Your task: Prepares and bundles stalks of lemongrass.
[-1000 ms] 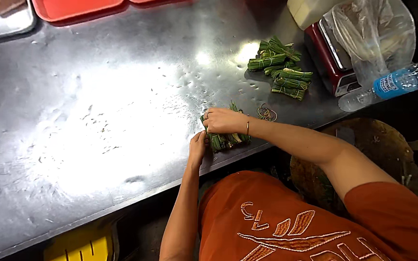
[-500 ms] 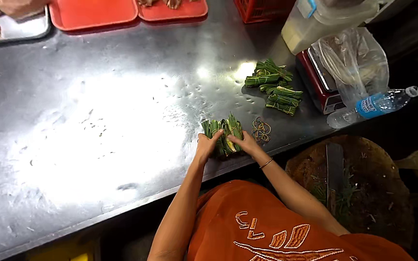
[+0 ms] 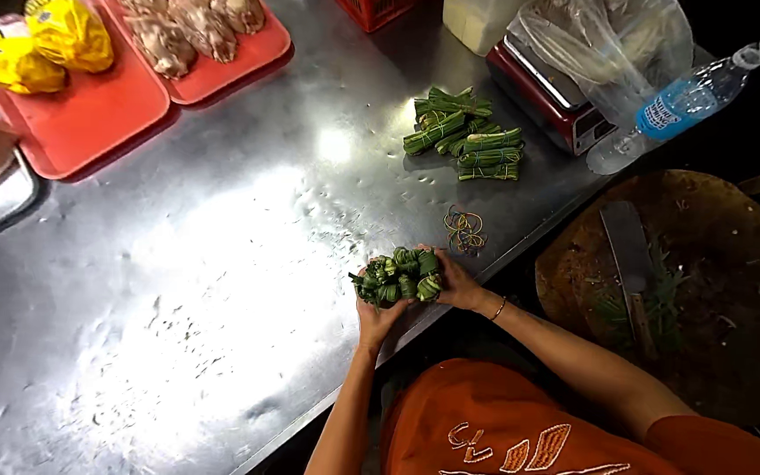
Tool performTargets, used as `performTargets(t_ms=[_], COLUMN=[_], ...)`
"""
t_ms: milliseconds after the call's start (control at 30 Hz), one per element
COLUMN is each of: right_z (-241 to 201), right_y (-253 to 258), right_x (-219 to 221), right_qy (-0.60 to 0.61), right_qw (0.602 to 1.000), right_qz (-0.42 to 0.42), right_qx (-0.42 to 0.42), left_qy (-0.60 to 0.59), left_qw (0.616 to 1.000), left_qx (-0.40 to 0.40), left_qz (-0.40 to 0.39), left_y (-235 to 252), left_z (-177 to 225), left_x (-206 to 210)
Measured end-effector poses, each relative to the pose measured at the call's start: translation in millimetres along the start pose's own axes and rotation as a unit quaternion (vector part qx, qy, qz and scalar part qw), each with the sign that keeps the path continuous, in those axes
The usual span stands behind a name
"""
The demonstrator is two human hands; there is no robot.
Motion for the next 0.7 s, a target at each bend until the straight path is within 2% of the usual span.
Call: performTargets(t_ms=[100,233,433,500,567,700], right_z=[8.3,7.8,10.6,12.7,13.4,12.2], right_y=[-5.8,-7.3,-1.8,-1.5,0.0,7.0], right_x=[7.4,10.2,19.3,23.2,19.6,6.1], right_qy=[0.044,0.076,-0.028,-0.026,-0.018,-0.027], right_qw=[0.999,0.997,0.996,0.997,0.999,0.998], right_qz=[-0.017,0.003,0.074,0.06,0.011,-0.05], right_qx=[-0.011,0.018,-0.028,-0.03,-0.03,-0.036], left_qy=[0.015,-0.02,0.003,-0.001,-0.002,0.011], left_qw=[0.999,1.0,1.0,1.0,1.0,0.997], left_qx=[0.034,0.01,0.002,-0.015,-0.019,0.015], left_qz=[-0.004,0.005,0.014,0.014,-0.019,-0.079], left_y=[-1.9,-0.3,-7.4,-8.8,-7.4,3.3], left_z=[-10.0,-10.2,-6.7,-4.2,-4.1,-4.8], left_x=[5.6,8.1,11.3,14.2,13.3,7.2])
Point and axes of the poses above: each hand's wrist, its own y-axis towards the middle knuckle, its own x-axis out of the palm, z = x × y, the point moved 3 cm from there along y, towards the middle knuckle, and after that the axes turned 12 degrees about y, right-handed, at the moved point
